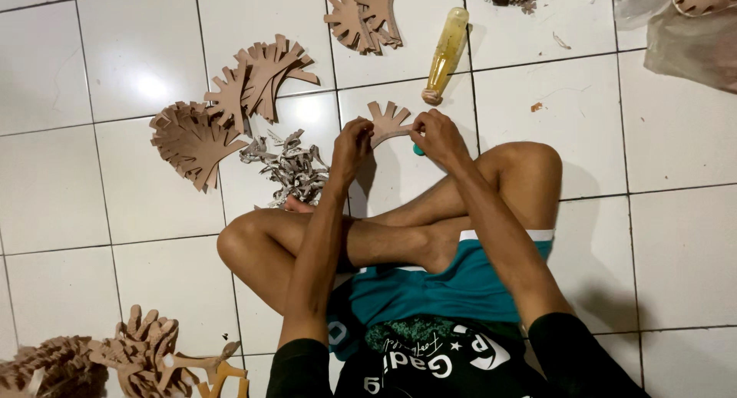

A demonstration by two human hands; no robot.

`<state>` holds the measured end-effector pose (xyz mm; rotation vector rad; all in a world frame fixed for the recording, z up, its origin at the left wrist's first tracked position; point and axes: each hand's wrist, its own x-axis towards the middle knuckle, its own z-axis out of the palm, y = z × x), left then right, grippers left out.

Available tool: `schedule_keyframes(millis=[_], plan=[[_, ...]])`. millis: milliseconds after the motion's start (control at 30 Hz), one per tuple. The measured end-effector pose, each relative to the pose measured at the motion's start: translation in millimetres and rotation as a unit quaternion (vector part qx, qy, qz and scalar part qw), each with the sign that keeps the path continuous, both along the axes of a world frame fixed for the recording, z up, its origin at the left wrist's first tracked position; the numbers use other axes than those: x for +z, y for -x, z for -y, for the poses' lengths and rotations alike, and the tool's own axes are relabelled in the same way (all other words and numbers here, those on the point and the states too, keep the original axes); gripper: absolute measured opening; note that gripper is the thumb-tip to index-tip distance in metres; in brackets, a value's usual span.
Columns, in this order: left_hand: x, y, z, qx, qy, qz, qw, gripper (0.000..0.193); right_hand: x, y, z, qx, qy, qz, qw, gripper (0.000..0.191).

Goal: The person sits cross-legged on the floor assembling decorative leather cutouts. They pick up a small leather piece, squeeze glue from a plastic bottle onto it, then press and fold the piece together, setting finished pieces with a pile of completed cutouts.

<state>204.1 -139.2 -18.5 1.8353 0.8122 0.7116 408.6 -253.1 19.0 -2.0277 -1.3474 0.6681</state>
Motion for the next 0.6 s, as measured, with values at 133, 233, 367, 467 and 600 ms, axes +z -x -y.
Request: schedule_keyframes(millis=[133, 233, 367, 467, 600], plan=[[1.8, 1.7, -9.1, -0.020, -0.006, -0.079, 0.997, 0.018, -3.5, -4.1, -10.1, -0.012, 0.048, -0.037, 0.998, 0.018], [3.4, -3.9, -5.1, -0.005, -0.048, -0.100, 0.994, 0.023, -4.8, -6.0, -14.1, -0.027, 0.089, -0.063, 0.994, 0.018], [6.9, -8.8, 1.0, 0.022, -0.034, -0.105, 0.994, 0.022, -4.3, -7.9, -14.0, -0.027, 0.055, -0.057, 0.996, 0.019], [7.6, -11.7, 1.8, 0.033, -0.041, -0.102, 0.993, 0.021, -4.9, -10.1, -14.0, -0.034, 0.050, -0.061, 0.996, 0.019], [5.7, -11.8, 4.4, 0.035, -0.078, -0.087, 0.993, 0.020, -7.5, -11.2, -13.0, -0.045, 0.085, -0.065, 0.993, 0.019]])
